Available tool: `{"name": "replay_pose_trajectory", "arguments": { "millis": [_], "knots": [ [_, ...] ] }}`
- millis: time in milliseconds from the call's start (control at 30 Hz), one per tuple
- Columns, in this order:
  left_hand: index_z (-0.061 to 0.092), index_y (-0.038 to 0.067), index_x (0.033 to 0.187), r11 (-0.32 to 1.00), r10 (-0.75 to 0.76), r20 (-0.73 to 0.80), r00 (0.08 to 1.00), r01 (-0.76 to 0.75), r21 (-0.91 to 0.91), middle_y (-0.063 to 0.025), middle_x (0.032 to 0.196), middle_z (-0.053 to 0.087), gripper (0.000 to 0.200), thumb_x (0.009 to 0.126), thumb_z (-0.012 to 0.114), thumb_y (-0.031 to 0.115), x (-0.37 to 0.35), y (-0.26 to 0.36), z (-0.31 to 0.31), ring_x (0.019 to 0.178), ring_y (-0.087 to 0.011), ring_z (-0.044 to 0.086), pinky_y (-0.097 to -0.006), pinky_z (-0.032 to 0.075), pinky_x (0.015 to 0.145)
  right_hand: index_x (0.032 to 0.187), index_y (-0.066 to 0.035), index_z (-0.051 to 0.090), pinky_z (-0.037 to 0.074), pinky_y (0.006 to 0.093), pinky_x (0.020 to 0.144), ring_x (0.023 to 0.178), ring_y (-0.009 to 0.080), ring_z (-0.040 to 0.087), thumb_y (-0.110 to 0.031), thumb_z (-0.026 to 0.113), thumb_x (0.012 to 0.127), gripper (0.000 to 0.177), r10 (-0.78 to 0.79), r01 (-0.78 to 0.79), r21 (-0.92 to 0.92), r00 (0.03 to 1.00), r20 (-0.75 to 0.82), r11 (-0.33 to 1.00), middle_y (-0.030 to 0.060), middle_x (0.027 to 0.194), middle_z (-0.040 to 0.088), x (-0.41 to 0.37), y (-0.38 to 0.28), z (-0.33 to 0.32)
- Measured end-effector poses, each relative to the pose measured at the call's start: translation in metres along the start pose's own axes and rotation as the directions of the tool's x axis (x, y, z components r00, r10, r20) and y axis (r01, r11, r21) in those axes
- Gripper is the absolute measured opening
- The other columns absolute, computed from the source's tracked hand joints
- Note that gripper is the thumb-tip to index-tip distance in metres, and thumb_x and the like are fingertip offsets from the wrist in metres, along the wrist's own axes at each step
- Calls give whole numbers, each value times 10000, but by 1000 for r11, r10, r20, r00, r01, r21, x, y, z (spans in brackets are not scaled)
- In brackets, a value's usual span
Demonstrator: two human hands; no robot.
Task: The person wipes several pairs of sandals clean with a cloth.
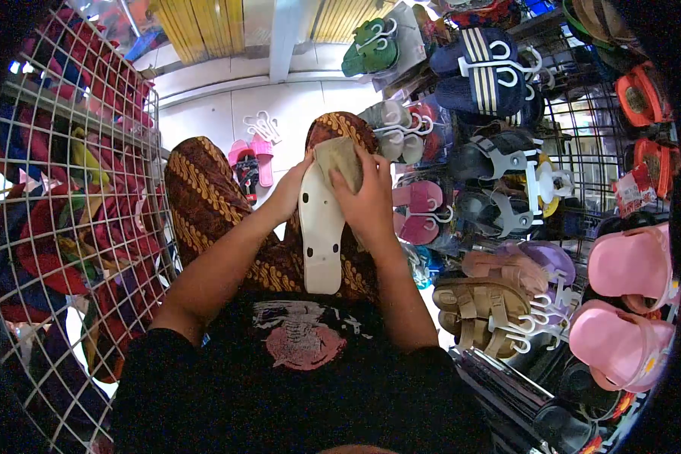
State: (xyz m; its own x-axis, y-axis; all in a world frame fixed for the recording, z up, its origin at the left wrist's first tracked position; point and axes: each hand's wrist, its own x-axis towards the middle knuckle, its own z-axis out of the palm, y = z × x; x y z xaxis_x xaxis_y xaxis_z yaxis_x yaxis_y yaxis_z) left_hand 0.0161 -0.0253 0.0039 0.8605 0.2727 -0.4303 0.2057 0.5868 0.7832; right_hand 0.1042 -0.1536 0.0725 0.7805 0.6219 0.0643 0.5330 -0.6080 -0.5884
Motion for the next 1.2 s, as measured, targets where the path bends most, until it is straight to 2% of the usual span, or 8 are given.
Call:
{"name": "replay_pose_trajectory", "arguments": {
  "millis": [167,300,467,567,700,767,833,1200],
  "knots": [
    [601,3,1233,992,7,-18,1000,-9,-122,-102,1125,666,575,1058,308,466,1,-2,-6,1013,-161,621,-292,469,944,1495,-45,323,376,534,985,1146,426,468,-472,725,807,904,-235,260,-179,961,148,949,242,1284,453,-57,-14,-17],
    [541,-3,1280,959,144,-13,990,-136,247,-110,1164,651,516,1057,338,416,-11,11,1,1038,-161,615,-296,466,954,1488,-28,327,382,525,982,1156,434,467,-477,647,871,827,-64,95,-224,988,143,970,248,1324,455,-44,0,-6],
    [588,12,1228,999,-30,-46,999,29,-17,-97,1060,669,555,1051,336,474,-6,9,6,936,-153,632,-289,498,874,1461,-73,413,373,492,1016,1146,402,491,-444,663,866,745,-125,136,-193,990,71,972,207,1300,512,-11,11,1],
    [589,19,1219,968,243,-69,967,-247,-50,-81,1004,670,543,1044,361,481,28,-53,-23,867,-141,637,-282,521,802,1426,-97,476,369,474,1028,1152,379,487,-388,753,797,746,-337,357,-144,930,146,923,194,1293,512,-41,-2,-16],
    [533,-10,1314,943,-157,115,981,183,-277,-102,1155,650,521,1069,324,400,11,-8,-15,1023,-157,620,-306,491,925,1379,-87,529,393,475,995,1146,353,496,-365,769,783,700,-368,386,-88,914,172,918,165,1269,521,-58,-2,-24],
    [508,-6,1347,987,116,135,984,-129,94,-104,1209,628,513,1076,297,375,5,-4,-11,1064,-159,606,-309,474,961,1367,-76,541,404,459,986,1135,350,500,-362,765,787,684,-306,314,-70,946,111,947,160,1271,523,-38,12,-14],
    [468,15,1393,987,160,115,980,-157,-36,-98,1263,603,500,1077,277,351,5,-4,0,1082,-161,601,-304,459,990,1359,-58,546,418,423,977,1118,342,506,-357,754,795,672,-183,187,-44,980,76,981,152,1270,527,-10,12,-9],
    [618,-1,1175,1000,-24,94,995,24,-1,-92,1050,676,515,1071,283,376,14,-10,-11,910,-160,643,-306,501,882,1359,-168,562,426,493,986,1134,386,491,-449,758,772,680,-390,406,-26,892,230,914,164,1297,516,-57,28,-20]
  ]
}}
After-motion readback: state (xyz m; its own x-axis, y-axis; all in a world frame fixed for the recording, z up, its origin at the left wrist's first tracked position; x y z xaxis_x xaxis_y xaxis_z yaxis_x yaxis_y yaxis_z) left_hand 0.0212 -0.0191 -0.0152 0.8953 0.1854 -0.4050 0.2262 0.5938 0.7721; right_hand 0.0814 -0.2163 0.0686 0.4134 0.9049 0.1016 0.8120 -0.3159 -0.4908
